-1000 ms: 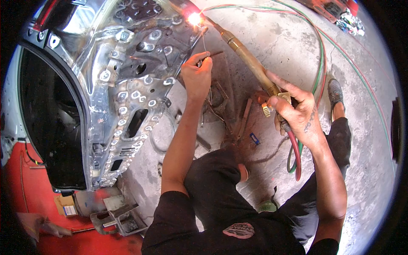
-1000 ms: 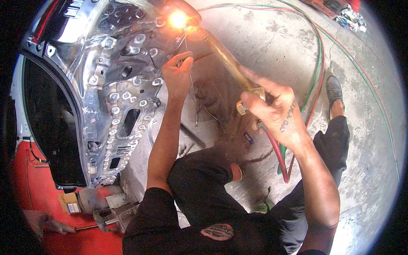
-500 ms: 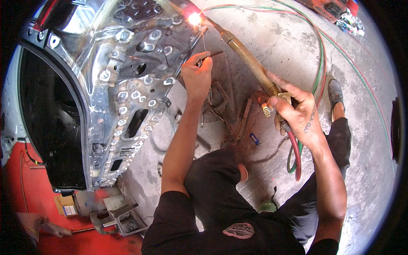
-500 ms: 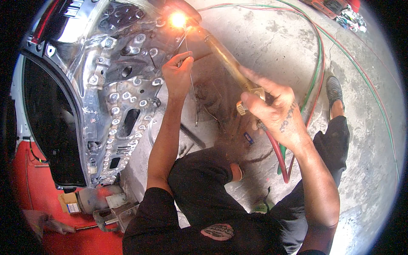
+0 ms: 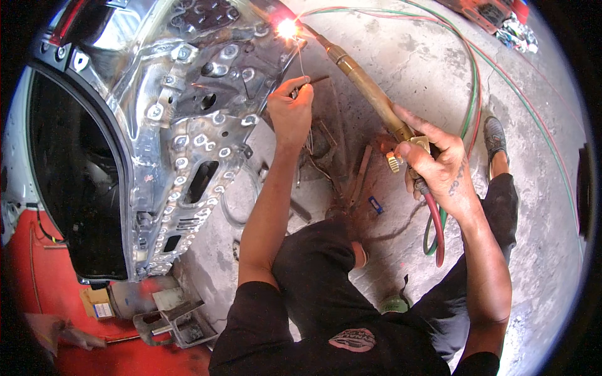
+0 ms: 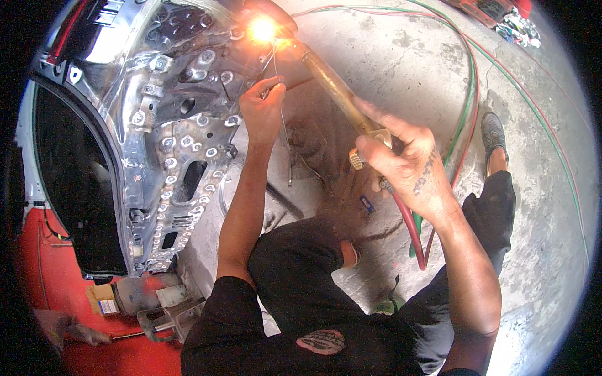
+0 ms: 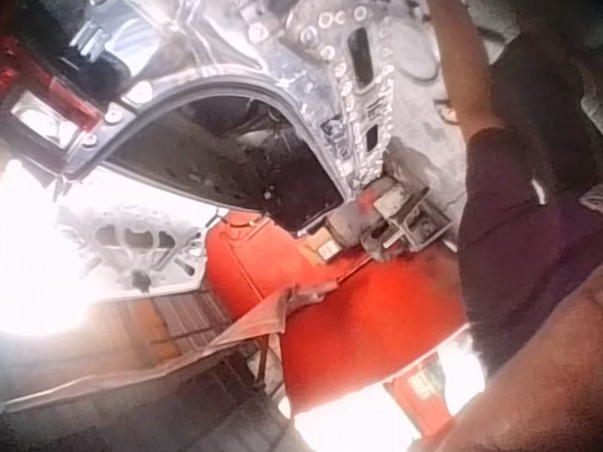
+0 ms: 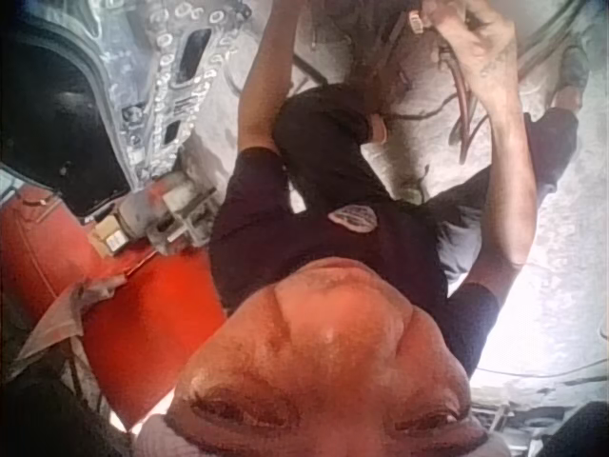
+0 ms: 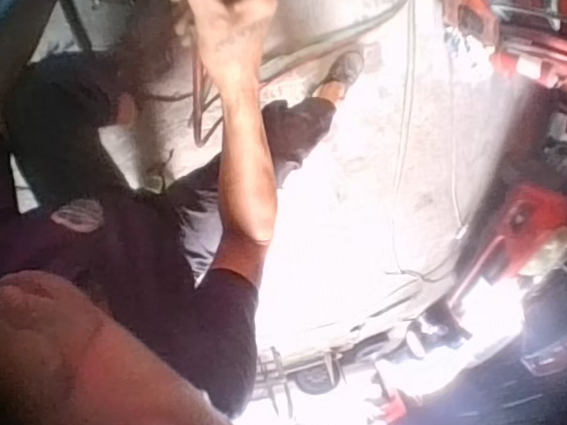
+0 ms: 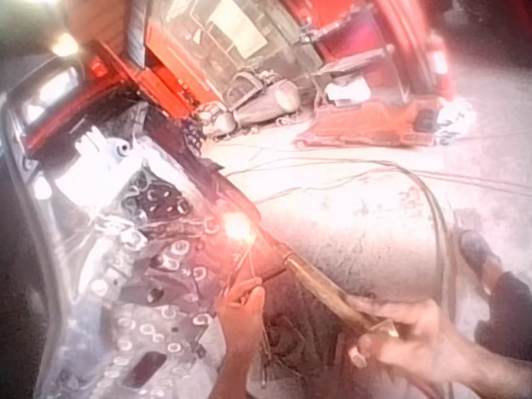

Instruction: The person welds a metal car panel using a torch and filler wire, then scrubs the welded area using a wire brush.

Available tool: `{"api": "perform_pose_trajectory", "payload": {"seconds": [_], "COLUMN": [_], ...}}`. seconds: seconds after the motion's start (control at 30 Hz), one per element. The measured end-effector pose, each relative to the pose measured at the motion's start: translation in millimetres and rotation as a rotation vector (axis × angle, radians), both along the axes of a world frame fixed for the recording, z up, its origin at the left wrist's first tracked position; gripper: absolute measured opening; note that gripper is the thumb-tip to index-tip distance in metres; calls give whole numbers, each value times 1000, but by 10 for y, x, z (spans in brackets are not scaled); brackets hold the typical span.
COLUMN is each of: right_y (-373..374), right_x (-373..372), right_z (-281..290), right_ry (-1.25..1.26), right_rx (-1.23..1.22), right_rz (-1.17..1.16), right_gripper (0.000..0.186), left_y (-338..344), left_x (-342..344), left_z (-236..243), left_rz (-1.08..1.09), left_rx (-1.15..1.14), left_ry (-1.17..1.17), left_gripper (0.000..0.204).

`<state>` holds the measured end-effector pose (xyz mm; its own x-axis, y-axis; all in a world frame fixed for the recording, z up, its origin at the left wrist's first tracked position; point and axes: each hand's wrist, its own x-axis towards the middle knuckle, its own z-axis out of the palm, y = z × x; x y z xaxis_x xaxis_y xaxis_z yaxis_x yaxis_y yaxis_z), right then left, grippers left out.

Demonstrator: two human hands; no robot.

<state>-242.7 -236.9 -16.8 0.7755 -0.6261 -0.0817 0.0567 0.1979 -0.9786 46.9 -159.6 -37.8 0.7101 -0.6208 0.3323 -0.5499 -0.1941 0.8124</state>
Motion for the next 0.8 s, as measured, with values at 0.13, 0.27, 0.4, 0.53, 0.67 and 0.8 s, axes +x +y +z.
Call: {"api": "perform_pose_trajectory", "payload": {"seconds": [0.13, 0.27, 0.4, 0.53, 0.67, 0.8], "right_y": [-5, -2, 5, -1, -1, 0], "right_x": [-4, 0, 1, -2, -1, 3], "right_z": [-8, -21, 0, -15, -8, -9], "right_ry": [10, -3, 8, 8, 1, -1], "right_rx": [-5, -13, 3, -3, 1, 10], "right_rz": [5, 2, 0, 4, 5, 1], "right_gripper": [52, 52, 52, 53, 53, 53], "left_y": [-3, 2, 5, -1, -6, -11], "left_x": [3, 31, 39, 26, 7, 12], "left_z": [-7, -27, -44, -42, -14, -10], "left_rz": [-6, -15, -11, -7, -6, 10], "left_rx": [-11, -10, -21, -22, -14, -2], "left_ry": [-14, -27, -32, -29, -4, -33], "left_gripper": [25, 24, 24, 23, 23, 24]}}
